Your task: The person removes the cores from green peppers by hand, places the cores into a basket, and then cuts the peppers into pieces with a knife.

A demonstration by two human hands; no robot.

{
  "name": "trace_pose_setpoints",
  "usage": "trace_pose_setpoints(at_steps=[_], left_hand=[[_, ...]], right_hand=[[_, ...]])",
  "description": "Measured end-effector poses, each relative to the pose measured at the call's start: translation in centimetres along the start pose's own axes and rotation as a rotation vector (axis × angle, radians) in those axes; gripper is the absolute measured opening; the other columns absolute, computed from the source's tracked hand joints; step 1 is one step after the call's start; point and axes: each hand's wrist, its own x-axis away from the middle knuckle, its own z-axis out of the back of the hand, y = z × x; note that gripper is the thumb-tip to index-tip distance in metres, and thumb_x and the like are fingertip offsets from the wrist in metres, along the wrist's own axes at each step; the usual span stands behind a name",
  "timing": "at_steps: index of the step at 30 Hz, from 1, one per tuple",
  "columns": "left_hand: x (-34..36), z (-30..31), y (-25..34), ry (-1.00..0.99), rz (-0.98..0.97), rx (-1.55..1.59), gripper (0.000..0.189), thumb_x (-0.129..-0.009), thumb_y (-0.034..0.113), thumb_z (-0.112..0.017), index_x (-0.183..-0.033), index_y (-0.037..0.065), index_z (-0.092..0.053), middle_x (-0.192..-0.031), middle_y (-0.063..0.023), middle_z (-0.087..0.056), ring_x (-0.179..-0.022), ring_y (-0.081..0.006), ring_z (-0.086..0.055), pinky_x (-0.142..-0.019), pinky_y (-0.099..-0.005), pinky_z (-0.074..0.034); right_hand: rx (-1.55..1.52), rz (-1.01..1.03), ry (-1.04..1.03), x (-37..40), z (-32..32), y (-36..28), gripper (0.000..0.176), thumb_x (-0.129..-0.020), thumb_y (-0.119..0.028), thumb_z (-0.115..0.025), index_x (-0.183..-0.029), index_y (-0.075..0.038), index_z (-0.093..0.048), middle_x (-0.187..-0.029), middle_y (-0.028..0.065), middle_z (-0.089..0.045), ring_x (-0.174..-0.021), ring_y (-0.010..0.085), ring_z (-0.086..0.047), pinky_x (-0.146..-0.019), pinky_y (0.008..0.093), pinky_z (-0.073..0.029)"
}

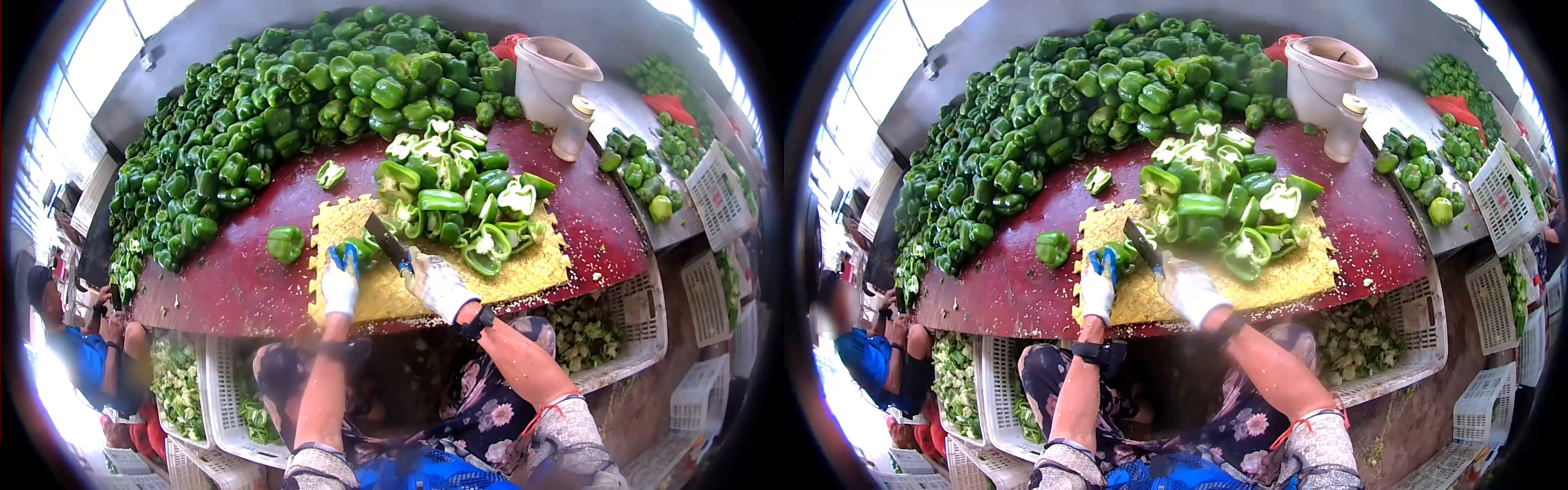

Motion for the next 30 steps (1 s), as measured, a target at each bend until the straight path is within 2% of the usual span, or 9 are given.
trace_pose_setpoints(at_steps=[6,8,9,12,14,17,18,24,30], left_hand=[[0.2,-0.8,-1.1,0.205,-0.097,0.576,0.048,-0.1,0.037,-0.049,-0.128,-0.001,-0.052,-0.106,-0.0187,-0.069,-0.091,-0.0306,-0.066,-0.081,-0.0405,-0.052],[0.2,-0.8,-1.9,0.088,0.178,0.558,0.037,-0.102,0.024,-0.048,-0.131,0.001,-0.051,-0.103,-0.0108,-0.067,-0.084,-0.0196,-0.062,-0.075,-0.0318,-0.052],[0.7,0.3,-0.4,0.109,0.304,0.758,0.033,-0.099,0.037,-0.055,-0.115,0.009,-0.059,-0.082,0.0011,-0.057,-0.051,-0.0087,-0.049,-0.041,-0.0247,-0.037],[-0.6,-3.5,-4.9,0.321,0.134,1.029,0.031,-0.099,0.038,-0.055,-0.115,0.011,-0.059,-0.08,0.001,-0.058,-0.047,-0.0087,-0.045,-0.038,-0.025,-0.035],[-0.9,-1.4,-4.0,0.041,0.252,1.142,0.038,-0.096,0.034,-0.06,-0.119,0.003,-0.055,-0.093,-0.0079,-0.063,-0.066,-0.0152,-0.059,-0.054,-0.0282,-0.047],[0.3,-3.2,-2.7,0.257,-0.041,0.302,0.047,-0.087,0.034,-0.072,-0.117,0.002,-0.053,-0.1,-0.0146,-0.066,-0.09,-0.0257,-0.063,-0.078,-0.0363,-0.05],[0.7,-0.4,-0.4,0.038,0.059,0.21,0.08,-0.086,0.053,-0.065,-0.136,-0.004,-0.041,-0.121,-0.0278,-0.06,-0.11,-0.0433,-0.058,-0.094,-0.0457,-0.046],[0.3,0.5,-0.5,-0.002,-0.009,0.331,0.055,-0.09,0.042,-0.064,-0.121,-0.003,-0.055,-0.108,-0.0268,-0.065,-0.101,-0.0434,-0.061,-0.087,-0.045,-0.048],[-2.1,-0.9,-2.5,-0.106,0.167,0.564,0.041,-0.088,0.024,-0.071,-0.119,0.001,-0.057,-0.112,-0.0141,-0.066,-0.098,-0.0243,-0.062,-0.088,-0.0366,-0.047]], right_hand=[[0.132,0.27,0.291,-0.5,-0.3,-1.4,0.032,-0.095,-0.029,-0.051,-0.111,-0.001,-0.049,-0.089,0.0224,-0.066,-0.085,0.0397,-0.065,-0.076,0.0483,-0.051],[0.136,0.154,0.221,-1.4,0.1,-2.7,0.032,-0.095,-0.028,-0.051,-0.112,-0.001,-0.05,-0.087,0.0199,-0.066,-0.081,0.0378,-0.065,-0.073,0.0472,-0.052],[0.122,0.105,0.18,-1.8,0.8,-3.9,0.032,-0.094,-0.026,-0.052,-0.111,0.0,-0.051,-0.083,0.0189,-0.066,-0.076,0.0363,-0.066,-0.069,0.0476,-0.052],[0.116,0.202,0.093,-2.9,-3.7,-2.9,0.031,-0.094,-0.023,-0.05,-0.112,0.003,-0.051,-0.081,0.0205,-0.066,-0.074,0.0364,-0.066,-0.065,0.0482,-0.052],[-0.018,0.169,0.06,-3.3,-4.9,-2.8,0.029,-0.096,-0.015,-0.041,-0.112,0.005,-0.054,-0.084,0.0256,-0.067,-0.076,0.0394,-0.065,-0.065,0.05,-0.051],[-0.046,0.133,-0.015,-4.7,-4.6,-2.8,0.034,-0.094,-0.017,-0.042,-0.115,0.006,-0.056,-0.084,0.0228,-0.068,-0.075,0.0363,-0.067,-0.066,0.047,-0.053],[-0.075,0.103,-0.027,-4.9,-4.6,-2.5,0.033,-0.094,-0.017,-0.043,-0.113,0.005,-0.056,-0.084,0.0225,-0.068,-0.075,0.0367,-0.067,-0.066,0.0468,-0.053],[-0.099,0.078,-0.074,-5.9,-3.3,-3.8,0.021,-0.09,-0.015,-0.048,-0.088,0.0,-0.062,-0.08,0.0213,-0.068,-0.07,0.0367,-0.067,-0.064,0.0451,-0.053],[-0.217,0.032,-0.11,-6.4,-3.6,-4.2,0.03,-0.09,-0.02,-0.045,-0.095,0.002,-0.065,-0.088,0.0268,-0.068,-0.084,0.0408,-0.067,-0.074,0.0483,-0.053]])
